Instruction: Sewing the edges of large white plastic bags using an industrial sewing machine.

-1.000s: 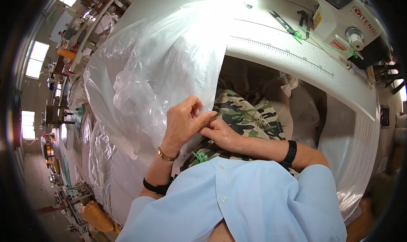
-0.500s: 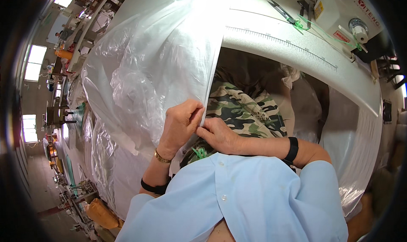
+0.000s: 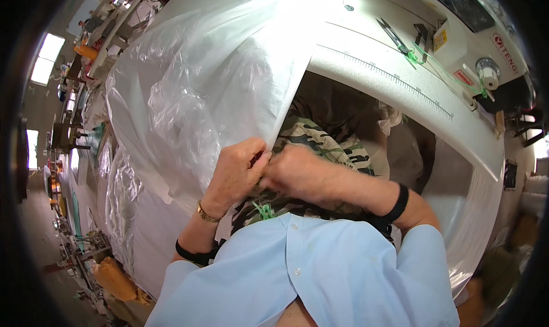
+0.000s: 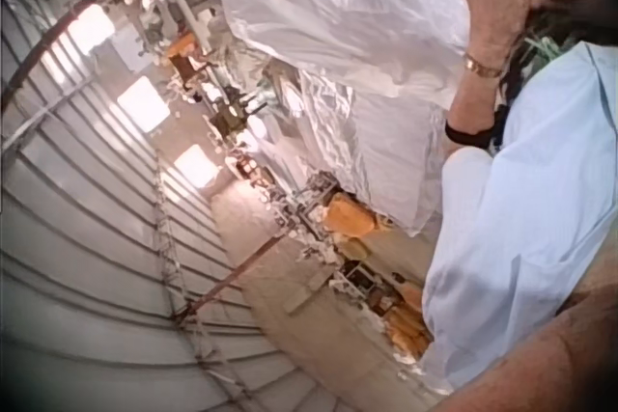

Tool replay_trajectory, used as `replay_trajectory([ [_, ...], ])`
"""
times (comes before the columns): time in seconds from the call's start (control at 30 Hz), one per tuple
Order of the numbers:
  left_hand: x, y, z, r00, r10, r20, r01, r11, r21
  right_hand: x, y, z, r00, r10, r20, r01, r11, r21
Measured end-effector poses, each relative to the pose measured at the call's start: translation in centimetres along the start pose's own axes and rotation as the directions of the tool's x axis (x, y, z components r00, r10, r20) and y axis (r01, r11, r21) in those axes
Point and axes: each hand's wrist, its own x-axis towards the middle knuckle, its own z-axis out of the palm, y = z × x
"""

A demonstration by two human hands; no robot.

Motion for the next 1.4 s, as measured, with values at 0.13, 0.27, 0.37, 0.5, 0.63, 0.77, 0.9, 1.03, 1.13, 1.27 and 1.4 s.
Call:
replay_trajectory([
  [0.13, -0.6, 0.8, -0.7, 0.996, 0.040, -0.084, -0.037, 0.998, 0.044, 2.1, 5.0, -8.0, 0.950, -0.061, -0.308, -0.055, 0.934, -0.353],
  [0.27, -0.8, 1.3, -1.2, 0.985, 0.082, -0.151, -0.071, 0.995, 0.074, 4.0, 10.6, -11.9, 0.904, -0.130, -0.406, -0.150, 0.794, -0.589],
  [0.37, -1.5, 1.1, -1.4, 0.983, 0.045, -0.180, -0.043, 0.999, 0.018, 5.0, 12.1, -13.0, 0.893, -0.046, -0.447, -0.234, 0.801, -0.551],
  [0.5, -1.9, 1.0, -1.3, 0.971, -0.021, -0.240, 0.010, 0.999, -0.048, 5.5, 13.9, -13.3, 0.881, 0.044, -0.471, -0.333, 0.765, -0.552],
  [0.63, -2.1, -0.4, 0.2, 0.975, 0.085, -0.207, -0.081, 0.996, 0.027, 5.4, 15.1, -13.6, 0.866, 0.095, -0.491, -0.369, 0.785, -0.498],
  [0.77, -0.9, -0.4, 1.4, 0.983, 0.066, -0.171, -0.068, 0.998, -0.004, 5.6, 14.4, -14.4, 0.874, 0.238, -0.423, -0.439, 0.759, -0.480],
  [0.9, 0.3, -1.1, 2.1, 0.986, 0.160, -0.054, -0.155, 0.983, 0.094, 6.1, 14.2, -15.0, 0.876, 0.308, -0.372, -0.468, 0.731, -0.496],
  [1.03, 1.5, -1.5, 2.1, 0.976, 0.208, -0.065, -0.202, 0.976, 0.086, 5.9, 14.2, -15.1, 0.870, 0.283, -0.403, -0.461, 0.756, -0.466],
  [1.13, 2.8, -1.8, 1.8, 0.973, 0.221, -0.065, -0.213, 0.970, 0.113, 5.9, 14.4, -15.5, 0.887, 0.255, -0.384, -0.428, 0.765, -0.481],
  [1.27, 5.7, -1.4, 0.5, 0.956, 0.293, -0.023, -0.283, 0.940, 0.193, 6.0, 14.4, -15.4, 0.885, 0.259, -0.387, -0.432, 0.767, -0.475],
  [1.4, 9.3, -0.2, -0.2, 0.951, 0.310, -0.008, -0.299, 0.923, 0.240, 6.0, 14.1, -15.3, 0.876, 0.277, -0.394, -0.437, 0.800, -0.411],
])
